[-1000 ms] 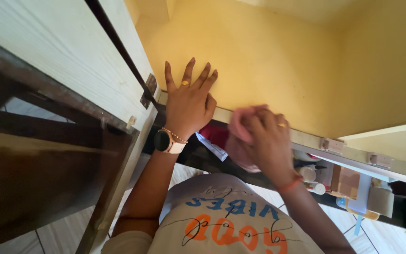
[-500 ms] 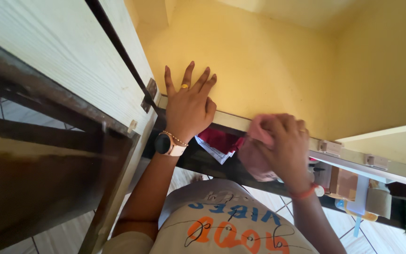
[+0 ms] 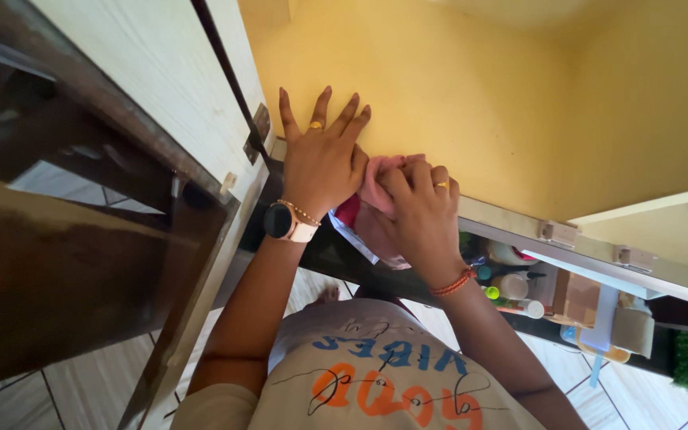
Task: The person cleans the interior of a yellow cabinet using a pink cloth. They wipe the bottom shelf and the inner surfaces of the cabinet doors, moving around various items like bottles and a roll of paper to reach different areas.
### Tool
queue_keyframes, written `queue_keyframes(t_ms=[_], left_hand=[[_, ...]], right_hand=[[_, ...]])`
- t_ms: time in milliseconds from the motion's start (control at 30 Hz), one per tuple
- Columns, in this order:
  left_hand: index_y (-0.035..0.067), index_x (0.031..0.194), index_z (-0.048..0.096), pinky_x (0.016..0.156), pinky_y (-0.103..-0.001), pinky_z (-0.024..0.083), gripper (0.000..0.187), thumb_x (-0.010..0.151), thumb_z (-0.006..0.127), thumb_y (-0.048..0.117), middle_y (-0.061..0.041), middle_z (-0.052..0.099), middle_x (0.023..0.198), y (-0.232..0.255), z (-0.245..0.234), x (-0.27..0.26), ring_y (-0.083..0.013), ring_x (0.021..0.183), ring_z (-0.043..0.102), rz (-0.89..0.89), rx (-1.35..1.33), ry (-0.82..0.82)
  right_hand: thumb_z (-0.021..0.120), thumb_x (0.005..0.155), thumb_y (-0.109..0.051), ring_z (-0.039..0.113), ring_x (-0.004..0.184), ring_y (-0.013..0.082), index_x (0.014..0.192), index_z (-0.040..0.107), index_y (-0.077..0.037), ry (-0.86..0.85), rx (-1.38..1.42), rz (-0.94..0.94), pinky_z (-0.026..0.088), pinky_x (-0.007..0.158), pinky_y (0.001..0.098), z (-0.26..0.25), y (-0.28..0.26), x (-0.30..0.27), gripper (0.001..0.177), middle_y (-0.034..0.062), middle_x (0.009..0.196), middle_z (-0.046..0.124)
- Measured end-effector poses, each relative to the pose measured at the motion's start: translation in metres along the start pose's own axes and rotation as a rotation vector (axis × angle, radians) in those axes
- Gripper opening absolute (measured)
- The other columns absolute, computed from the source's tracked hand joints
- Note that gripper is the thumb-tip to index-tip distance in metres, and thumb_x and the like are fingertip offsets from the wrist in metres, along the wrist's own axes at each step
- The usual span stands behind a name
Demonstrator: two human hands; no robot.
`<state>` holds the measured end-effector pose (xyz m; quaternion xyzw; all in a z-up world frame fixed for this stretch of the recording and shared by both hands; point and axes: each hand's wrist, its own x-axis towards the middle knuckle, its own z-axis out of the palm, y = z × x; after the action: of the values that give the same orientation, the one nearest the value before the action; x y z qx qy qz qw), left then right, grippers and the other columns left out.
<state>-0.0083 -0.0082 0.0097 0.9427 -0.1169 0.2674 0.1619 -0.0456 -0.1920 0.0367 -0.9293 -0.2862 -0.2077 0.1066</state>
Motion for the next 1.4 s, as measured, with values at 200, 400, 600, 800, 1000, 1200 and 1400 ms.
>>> queue_keyframes(t_ms=[200,400,600,800,1000,1200,1400], left_hand=[[0.011,0.137,0.066,0.119,-0.074,-0.004,0.048,0.092,0.053,0.022,-0.008,0.062,0.147,-0.002,-0.004,0.000,-0.0379,0.144,0.047,-0.008,0.018,-0.019],[0.009,0.136,0.067,0.119,-0.075,-0.003,0.048,0.091,0.053,0.021,-0.008,0.063,0.146,-0.009,-0.004,0.004,-0.0353,0.144,0.047,-0.004,-0.024,0.006],[0.009,0.134,0.068,0.121,-0.074,0.000,0.048,0.089,0.054,0.021,-0.009,0.063,0.145,-0.013,-0.001,0.010,-0.0322,0.145,0.047,-0.026,-0.057,0.005],[0.009,0.133,0.068,0.121,-0.073,0.001,0.049,0.088,0.055,0.022,-0.009,0.063,0.145,-0.013,0.002,0.012,-0.0325,0.145,0.047,-0.028,-0.057,0.004],[0.011,0.134,0.068,0.120,-0.074,0.000,0.047,0.090,0.056,0.022,-0.008,0.064,0.145,-0.010,0.000,0.007,-0.0327,0.145,0.047,-0.012,-0.052,0.026],[0.011,0.134,0.069,0.120,-0.075,-0.001,0.047,0.090,0.056,0.022,-0.008,0.064,0.144,-0.007,-0.003,0.001,-0.0322,0.144,0.048,-0.009,-0.035,0.030],[0.010,0.135,0.067,0.118,-0.075,-0.002,0.048,0.090,0.055,0.021,-0.008,0.063,0.144,-0.007,-0.003,0.003,-0.0329,0.144,0.048,0.010,-0.034,0.014]], right_hand=[[0.082,0.078,-0.032,0.056,0.100,0.0368,0.115,0.068,-0.015,-0.014,0.067,0.023,0.045,0.086,0.0504,-0.003,0.016,-0.014,0.043,0.0112,0.111,0.058],[0.082,0.078,-0.029,0.056,0.102,0.0378,0.116,0.068,-0.012,-0.070,0.073,0.136,0.045,0.087,0.0509,-0.021,0.054,-0.036,0.044,0.0141,0.112,0.058],[0.084,0.076,-0.031,0.056,0.100,0.0375,0.110,0.067,-0.012,-0.119,-0.022,0.203,0.045,0.084,0.0506,-0.018,0.056,-0.029,0.042,0.0139,0.109,0.057],[0.081,0.074,-0.032,0.057,0.098,0.0351,0.111,0.066,-0.015,-0.063,-0.057,0.055,0.046,0.084,0.0492,0.004,0.020,0.003,0.043,0.0115,0.108,0.057],[0.081,0.078,-0.033,0.056,0.095,0.0353,0.116,0.065,-0.011,-0.026,-0.042,-0.015,0.045,0.081,0.0486,0.007,-0.006,0.017,0.047,0.0122,0.106,0.055],[0.081,0.076,-0.030,0.056,0.096,0.0372,0.117,0.066,-0.013,-0.044,0.058,-0.038,0.045,0.081,0.0498,-0.005,0.004,0.004,0.047,0.0123,0.111,0.057],[0.084,0.075,-0.029,0.056,0.100,0.0368,0.114,0.067,-0.012,-0.077,0.047,0.085,0.046,0.085,0.0497,-0.016,0.038,-0.022,0.045,0.0128,0.113,0.058]])
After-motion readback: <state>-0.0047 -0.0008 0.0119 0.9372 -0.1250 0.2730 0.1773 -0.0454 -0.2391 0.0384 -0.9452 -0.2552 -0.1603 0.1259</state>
